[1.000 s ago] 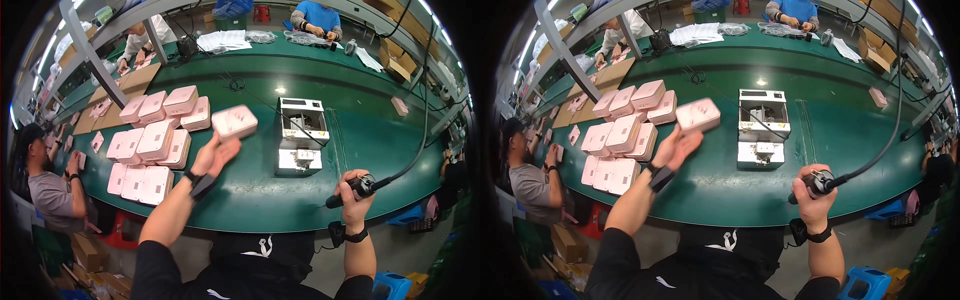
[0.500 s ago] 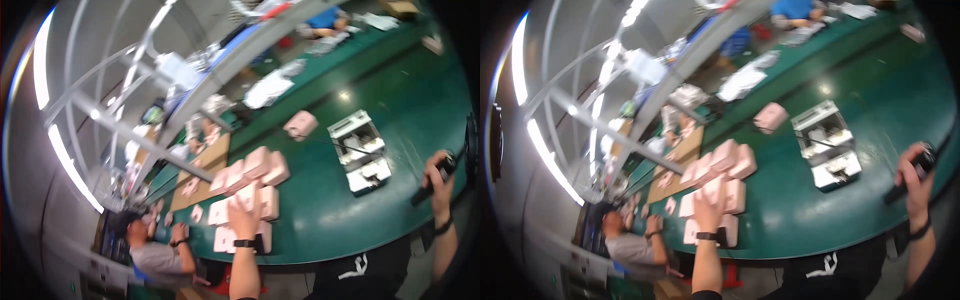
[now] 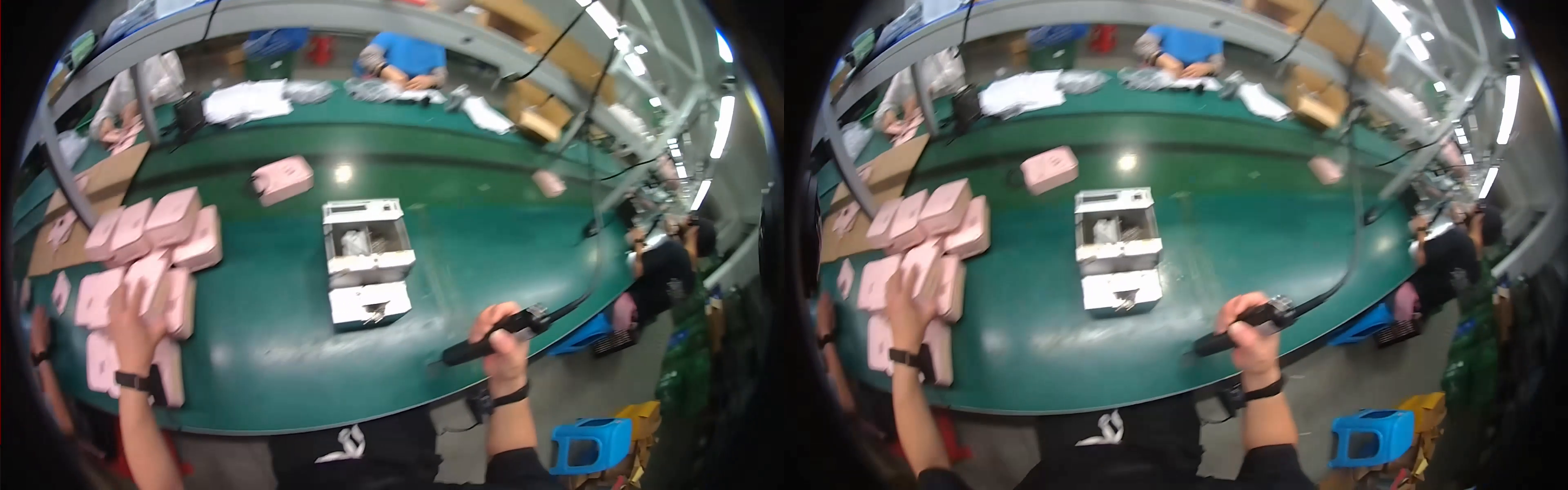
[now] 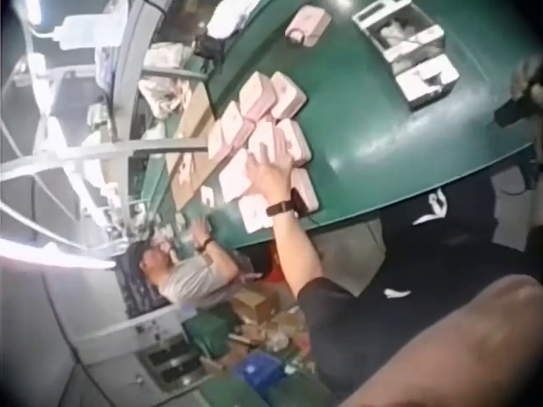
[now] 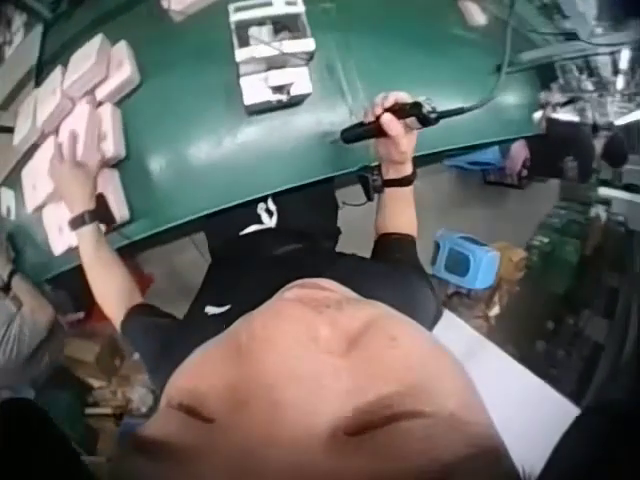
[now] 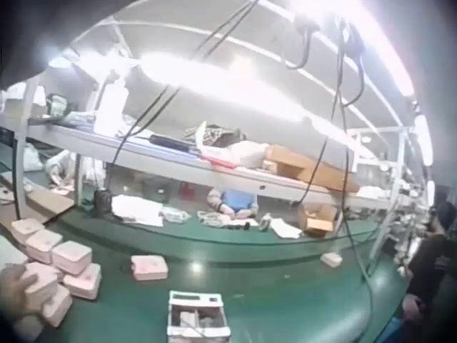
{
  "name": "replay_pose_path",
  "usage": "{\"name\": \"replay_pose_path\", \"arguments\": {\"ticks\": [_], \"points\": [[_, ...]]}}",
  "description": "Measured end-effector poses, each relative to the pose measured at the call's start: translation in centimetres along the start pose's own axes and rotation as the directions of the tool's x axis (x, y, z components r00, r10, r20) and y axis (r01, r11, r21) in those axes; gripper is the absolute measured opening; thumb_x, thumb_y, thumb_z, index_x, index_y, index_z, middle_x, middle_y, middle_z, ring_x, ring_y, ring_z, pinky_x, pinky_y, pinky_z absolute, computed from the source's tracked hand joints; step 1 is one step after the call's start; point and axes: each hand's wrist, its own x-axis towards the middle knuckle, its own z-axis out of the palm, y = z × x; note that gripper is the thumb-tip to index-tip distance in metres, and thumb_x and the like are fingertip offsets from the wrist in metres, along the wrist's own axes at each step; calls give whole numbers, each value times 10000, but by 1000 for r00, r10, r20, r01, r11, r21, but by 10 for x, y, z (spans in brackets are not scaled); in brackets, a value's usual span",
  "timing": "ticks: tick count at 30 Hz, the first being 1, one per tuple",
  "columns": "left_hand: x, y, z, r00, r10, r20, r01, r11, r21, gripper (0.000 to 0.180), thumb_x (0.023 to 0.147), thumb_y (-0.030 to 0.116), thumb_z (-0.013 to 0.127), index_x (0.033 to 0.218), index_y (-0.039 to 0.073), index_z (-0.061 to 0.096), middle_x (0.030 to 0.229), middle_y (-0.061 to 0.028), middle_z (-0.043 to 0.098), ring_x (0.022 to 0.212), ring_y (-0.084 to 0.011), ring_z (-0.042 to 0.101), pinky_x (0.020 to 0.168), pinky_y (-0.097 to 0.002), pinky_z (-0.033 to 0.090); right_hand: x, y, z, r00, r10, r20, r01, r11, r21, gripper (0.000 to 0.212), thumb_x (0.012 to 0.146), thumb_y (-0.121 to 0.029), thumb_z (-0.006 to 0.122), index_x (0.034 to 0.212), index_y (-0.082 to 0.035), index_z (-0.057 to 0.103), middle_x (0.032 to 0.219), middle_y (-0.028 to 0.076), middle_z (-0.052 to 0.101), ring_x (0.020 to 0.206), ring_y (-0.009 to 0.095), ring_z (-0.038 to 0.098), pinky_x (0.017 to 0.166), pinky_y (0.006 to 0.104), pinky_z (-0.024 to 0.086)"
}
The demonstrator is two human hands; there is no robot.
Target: The person picks up a pink electronic device, places it on the table, and drives screws into the back panel using a power screwdriver. After finishing, the person sets the device aside on a stack and repeats the process with another device.
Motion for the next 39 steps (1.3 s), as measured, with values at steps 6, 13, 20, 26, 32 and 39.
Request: {"name": "replay_pose_path", "arguments": {"ticks": [6,13,20,26,32,39], "points": [[-51,97,-41,918,396,-3,-382,882,-277,650,637,171,786,1267,124,635,1380,-225,515,1280,-445,481,1051,-536,412,12,-5,-25,993,44,109,-40,998,-40,397,826,-275,771,1024,-109,469,852,72,567,636,173,559,611,315,498],[-57,221,8,560,826,58,-605,456,-653,698,635,240,837,1295,175,617,1368,-208,511,1256,-424,497,1023,-523,427,23,10,-24,998,48,-35,-51,995,-87,287,920,-261,656,1044,-90,461,731,71,547,582,167,544,588,330,489],[-39,242,26,585,810,42,-495,397,-773,727,587,318,898,1248,152,645,1375,-178,484,1214,-390,527,980,-481,463,35,2,24,1000,-25,-18,24,998,-63,196,954,-230,542,1028,-69,459,658,66,518,508,165,487,543,343,457],[-53,229,40,728,670,146,-300,502,-811,743,609,301,901,1285,183,615,1347,-182,481,1178,-370,549,972,-456,493,68,-15,105,978,-173,112,174,985,2,150,945,-178,523,972,-44,462,635,70,502,488,164,458,521,341,440],[-52,231,45,721,674,161,-248,467,-849,693,629,301,897,1258,181,632,1300,-164,487,1076,-351,611,909,-417,547,94,1,126,988,-95,125,124,959,-253,141,934,-143,533,923,-24,459,624,76,497,491,160,457,506,330,429],[-49,226,47,725,673,149,-258,465,-847,685,631,311,894,1255,193,639,1290,-151,493,1030,-330,622,887,-405,554,80,-3,124,990,-43,132,76,964,-256,147,929,-137,538,895,-13,466,607,77,495,484,157,455,492,321,425]]}}
